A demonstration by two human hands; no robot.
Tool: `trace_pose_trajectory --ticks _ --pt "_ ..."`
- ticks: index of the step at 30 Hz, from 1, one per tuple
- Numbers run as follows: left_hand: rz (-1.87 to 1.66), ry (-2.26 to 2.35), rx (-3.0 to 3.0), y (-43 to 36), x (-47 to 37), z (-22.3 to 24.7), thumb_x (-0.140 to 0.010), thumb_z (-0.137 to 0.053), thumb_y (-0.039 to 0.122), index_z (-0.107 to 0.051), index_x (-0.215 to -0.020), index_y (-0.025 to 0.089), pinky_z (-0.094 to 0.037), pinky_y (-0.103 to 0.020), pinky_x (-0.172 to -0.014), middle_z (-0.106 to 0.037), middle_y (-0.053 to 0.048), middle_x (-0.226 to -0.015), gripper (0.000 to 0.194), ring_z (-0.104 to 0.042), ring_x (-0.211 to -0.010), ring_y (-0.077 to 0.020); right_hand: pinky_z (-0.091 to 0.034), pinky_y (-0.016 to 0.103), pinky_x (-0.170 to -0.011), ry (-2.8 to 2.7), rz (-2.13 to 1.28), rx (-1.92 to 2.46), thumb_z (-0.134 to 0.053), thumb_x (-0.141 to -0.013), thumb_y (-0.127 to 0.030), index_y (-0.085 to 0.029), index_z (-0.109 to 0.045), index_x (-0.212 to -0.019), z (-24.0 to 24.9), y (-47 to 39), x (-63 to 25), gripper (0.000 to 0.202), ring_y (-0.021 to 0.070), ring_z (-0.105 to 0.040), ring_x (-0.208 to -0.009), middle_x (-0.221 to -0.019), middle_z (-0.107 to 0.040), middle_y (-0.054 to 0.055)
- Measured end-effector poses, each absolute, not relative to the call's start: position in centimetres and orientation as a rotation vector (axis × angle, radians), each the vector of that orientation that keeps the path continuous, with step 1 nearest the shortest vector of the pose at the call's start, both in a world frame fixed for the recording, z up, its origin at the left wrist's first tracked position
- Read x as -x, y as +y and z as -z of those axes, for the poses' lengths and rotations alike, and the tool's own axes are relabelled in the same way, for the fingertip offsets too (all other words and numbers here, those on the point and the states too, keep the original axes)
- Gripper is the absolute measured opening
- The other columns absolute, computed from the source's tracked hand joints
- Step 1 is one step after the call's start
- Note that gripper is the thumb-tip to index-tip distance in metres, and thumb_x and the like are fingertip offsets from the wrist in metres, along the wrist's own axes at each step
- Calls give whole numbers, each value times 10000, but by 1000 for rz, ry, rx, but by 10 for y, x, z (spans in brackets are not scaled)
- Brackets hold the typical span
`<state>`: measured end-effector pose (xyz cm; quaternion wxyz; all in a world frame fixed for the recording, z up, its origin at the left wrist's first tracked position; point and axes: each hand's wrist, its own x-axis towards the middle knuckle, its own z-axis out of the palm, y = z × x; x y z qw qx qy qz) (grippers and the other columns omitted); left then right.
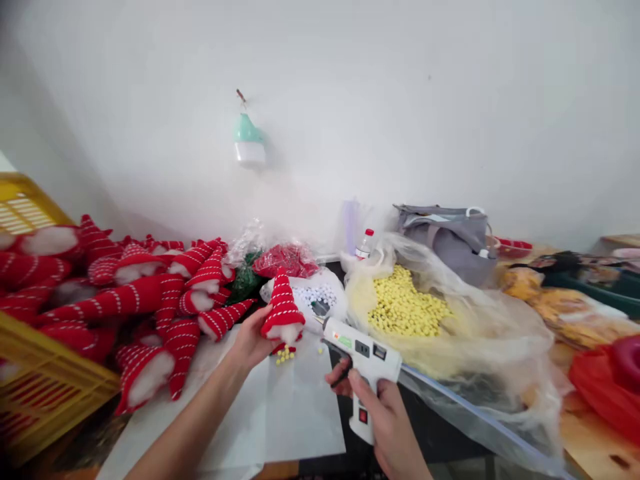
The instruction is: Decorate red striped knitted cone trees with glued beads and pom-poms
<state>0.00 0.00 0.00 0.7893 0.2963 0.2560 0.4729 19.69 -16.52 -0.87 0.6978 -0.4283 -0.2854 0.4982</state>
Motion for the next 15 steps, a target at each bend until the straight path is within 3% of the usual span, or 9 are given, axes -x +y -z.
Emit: trace_pose_trajectory --ticks 5,11,15 --pt "-863 492 -512 -2 1 12 -884 -638 463 -630 -1189 81 -596 -438 -805 -752 -201 -1019 488 -741 -911 -325 -609 372 -800 -607 -1147 972 -861 -768 -517 -137 -771 -962 11 -167 -193 436 281 -749 -851 -881 -780 124" --pt "-878 578 -447 -2 1 20 -922 -601 409 -622 -1241 75 -614 -458 -806 -759 -188 -1020 463 -750 -914 -331 -597 371 -825 -647 -1148 989 -849 -791 -493 -143 -773 -944 15 -162 -185 390 280 -742 -862 -877 -775 121" --pt "-897 598 -488 -4 -1 19 -890 -635 347 -647 -1159 84 -625 -442 -802 -759 -169 -991 377 -750 -914 -317 -592 393 -866 -682 -1140 1012 -829 -805 -509 -139 -777 -955 21 -160 -181 402 271 -727 -853 -897 -768 125"
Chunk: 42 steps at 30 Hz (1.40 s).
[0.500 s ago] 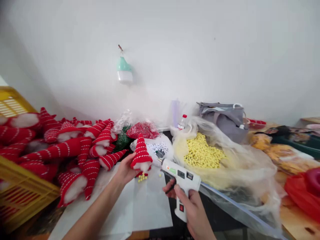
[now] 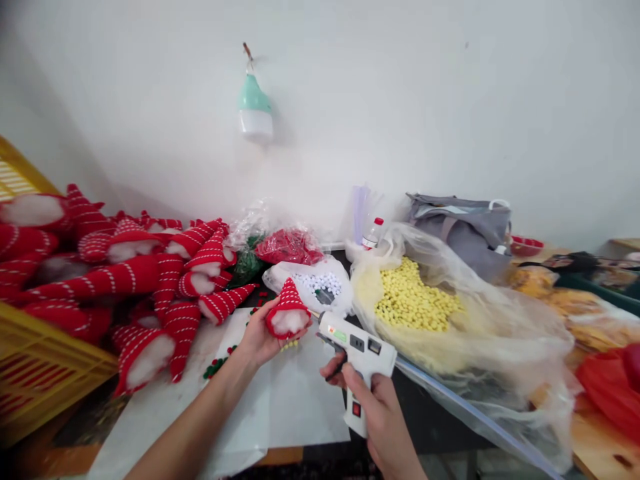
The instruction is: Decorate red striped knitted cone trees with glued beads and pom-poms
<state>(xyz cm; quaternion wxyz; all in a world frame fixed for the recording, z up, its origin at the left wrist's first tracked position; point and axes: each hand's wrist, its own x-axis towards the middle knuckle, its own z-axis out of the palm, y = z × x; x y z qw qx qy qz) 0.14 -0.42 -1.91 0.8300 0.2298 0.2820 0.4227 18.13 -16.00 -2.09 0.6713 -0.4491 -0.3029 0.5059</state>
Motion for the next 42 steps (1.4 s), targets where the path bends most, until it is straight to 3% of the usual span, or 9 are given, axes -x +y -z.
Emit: trace_pose_trajectory --ticks 3,6,11,15,22,35,42 --pt "-944 611 -478 -5 -1 19 -831 -639 262 -668 -1086 90 -625 -465 -837 -758 -141 -942 308 -747 -881 -302 -590 411 -902 -717 -1122 1039 -811 -813 -539 -133 -774 -985 24 -161 -180 442 276 -721 -883 -916 -762 127" --pt "-969 603 -453 -5 0 21 -838 -650 295 -678 -1032 99 -627 -463 -848 -757 -125 -914 277 -745 -849 -286 -591 401 -899 -784 -1060 1105 -782 -827 -578 -143 -771 -982 23 -163 -179 462 277 -712 -903 -923 -756 119" --pt "-997 680 -493 -5 -3 27 -821 -752 266 -659 -1123 135 -633 -350 -780 -770 -97 -928 341 -757 -837 -245 -581 301 -700 -984 -965 1264 -664 -874 -681 -160 -768 -858 14 -167 -177 532 253 -693 -832 -888 -750 117" --pt "-1023 666 -602 -5 -2 30 -772 -800 238 -645 -1196 141 -629 -329 -772 -776 -104 -991 462 -765 -869 -255 -524 249 -591 -1155 -891 1362 -588 -917 -686 -169 -760 -819 8 -168 -175 553 232 -672 -805 -883 -741 108" --pt "-1040 616 -715 -9 -4 28 -657 -888 248 -654 -1209 143 -618 -391 -897 -772 -130 -1056 608 -737 -1069 -332 -538 290 -707 -1254 -720 1351 -559 -945 -654 -179 -744 -747 10 -163 -174 547 233 -662 -765 -802 -736 100" --pt "-1047 620 -785 -12 -2 27 -674 -885 279 -650 -1265 181 -613 -375 -864 -780 -95 -1049 644 -760 -981 -309 -541 276 -673 -1311 -783 1416 -526 -949 -686 -198 -644 -652 15 -162 -177 583 232 -672 -735 -760 -725 99" --pt "-1064 607 -767 -14 -3 23 -641 -904 274 -644 -1257 166 -598 -403 -920 -773 -109 -1070 677 -740 -1056 -331 -516 264 -620 -1275 -738 1408 -547 -949 -658 -190 -645 -630 18 -163 -174 575 215 -645 -675 -683 -681 79"
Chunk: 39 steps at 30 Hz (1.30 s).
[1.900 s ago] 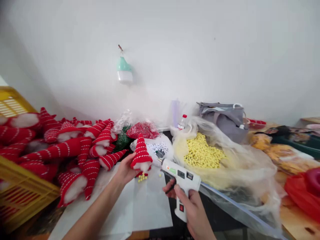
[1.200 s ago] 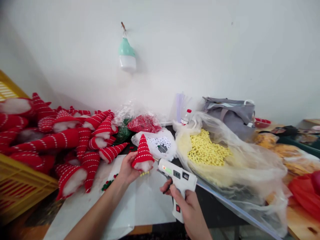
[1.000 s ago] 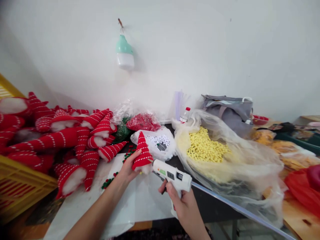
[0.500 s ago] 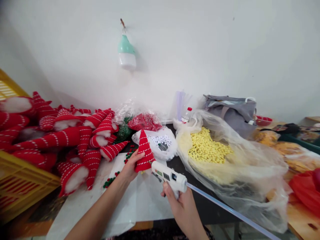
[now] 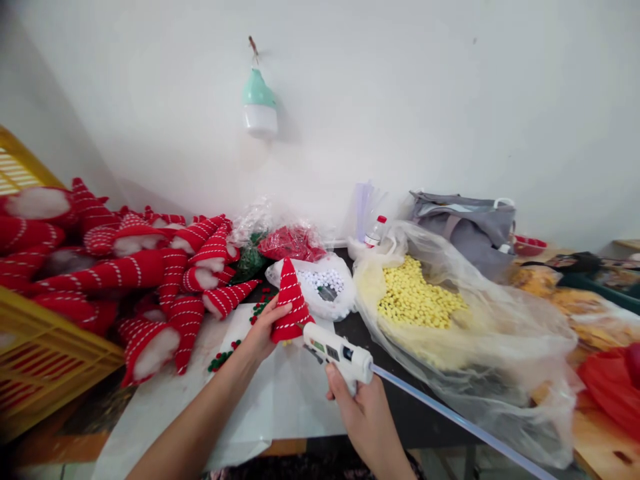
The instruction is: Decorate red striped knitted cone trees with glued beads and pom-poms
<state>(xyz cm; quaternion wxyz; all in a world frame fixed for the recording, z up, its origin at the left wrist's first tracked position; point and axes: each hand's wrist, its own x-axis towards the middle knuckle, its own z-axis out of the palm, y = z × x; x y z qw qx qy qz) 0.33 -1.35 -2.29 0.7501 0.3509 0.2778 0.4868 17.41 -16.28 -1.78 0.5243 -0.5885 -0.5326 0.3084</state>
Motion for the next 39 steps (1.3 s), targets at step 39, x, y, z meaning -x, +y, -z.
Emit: trace_pose_trajectory --ticks 39 --pt "-1093 729 -640 -11 -7 21 -881 -784 358 -653 -1286 130 -625 -362 -872 -777 -147 -1095 483 -766 -988 -289 -576 226 -727 -1374 -535 1320 -537 -1008 -548 -202 -719 -809 31 -156 -173 438 216 -719 -818 -872 -757 87"
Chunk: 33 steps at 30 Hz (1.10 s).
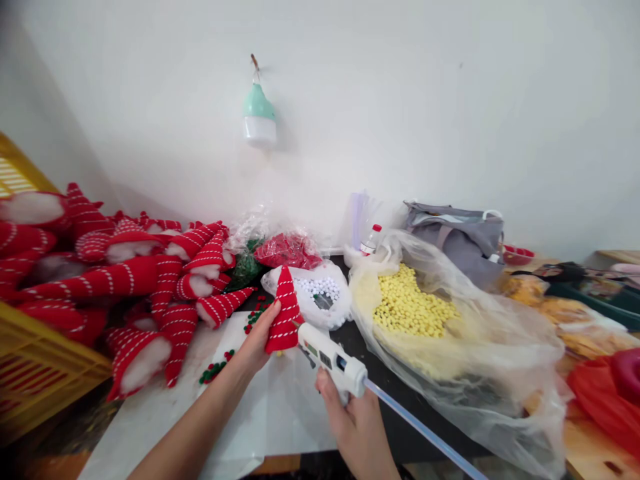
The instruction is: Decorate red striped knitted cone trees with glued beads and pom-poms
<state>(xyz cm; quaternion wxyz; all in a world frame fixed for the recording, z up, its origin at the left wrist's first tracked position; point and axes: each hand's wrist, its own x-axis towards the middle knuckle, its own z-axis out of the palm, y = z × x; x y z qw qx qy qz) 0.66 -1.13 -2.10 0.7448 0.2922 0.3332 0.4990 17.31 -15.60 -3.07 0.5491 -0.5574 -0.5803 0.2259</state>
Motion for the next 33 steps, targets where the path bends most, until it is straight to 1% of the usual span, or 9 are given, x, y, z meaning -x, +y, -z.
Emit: trace_pose_trajectory --ticks 4,10,16,18,21,24,27,30,33 --pt "-1100 773 -663 -14 -7 20 -870 -797 320 -627 -1344 152 -627 -362 -860 -781 -130 -1098 532 -768 -980 -284 -557 223 -689 -1385 -548 1354 -526 -1008 -561 -197 -695 -784 30 -155 -171 460 194 -673 -725 -758 -707 61" --pt "-1096 764 -667 -18 -9 14 -862 -802 305 -646 -1332 154 -629 -379 -853 -788 -124 -1071 518 -772 -942 -293 -520 234 -645 -1364 -565 1414 -506 -1004 -600 -193 -653 -733 24 -158 -167 510 180 -626 -651 -681 -650 37" --pt "-1100 771 -665 -17 -8 15 -853 -815 320 -635 -1362 164 -629 -369 -860 -781 -130 -1112 562 -769 -968 -291 -533 223 -609 -1347 -569 1371 -534 -995 -582 -194 -648 -758 27 -157 -168 468 181 -632 -644 -683 -654 39" --pt "-1110 775 -667 -16 -8 17 -854 -817 330 -612 -1386 161 -629 -374 -869 -774 -138 -1132 594 -765 -992 -297 -560 225 -674 -1381 -540 1377 -537 -996 -569 -199 -636 -723 29 -156 -170 470 185 -654 -686 -702 -667 46" --pt "-1121 779 -651 -15 -6 20 -835 -839 350 -587 -1408 174 -624 -378 -895 -767 -136 -1155 650 -756 -1034 -299 -577 258 -862 -1421 -445 1412 -547 -993 -563 -204 -629 -666 32 -157 -173 492 205 -700 -797 -767 -704 67" --pt "-1127 721 -651 -14 -5 20 -793 -874 384 -620 -1356 155 -621 -380 -911 -767 -138 -1147 658 -748 -1059 -309 -576 268 -912 -1361 -397 1400 -568 -982 -581 -205 -727 -787 31 -159 -173 453 239 -731 -938 -927 -765 97" --pt "-1107 680 -628 -14 -4 19 -788 -872 407 -663 -1270 122 -626 -388 -897 -772 -151 -1109 598 -753 -1036 -321 -601 265 -798 -1234 -414 1385 -541 -998 -587 -193 -768 -922 26 -160 -172 461 256 -735 -951 -954 -771 113" --pt "-1058 647 -596 -15 -4 18 -835 -823 414 -666 -1262 120 -630 -402 -883 -774 -159 -1096 542 -762 -1004 -324 -564 251 -610 -1222 -473 1379 -510 -1005 -605 -174 -752 -850 18 -159 -172 517 239 -708 -818 -863 -742 111" --pt "-1031 619 -589 -16 -3 18 -866 -788 409 -651 -1296 123 -629 -410 -889 -774 -162 -1103 534 -764 -997 -325 -434 212 -461 -1249 -577 1389 -478 -1011 -620 -167 -723 -772 14 -157 -173 568 185 -629 -681 -825 -712 98"
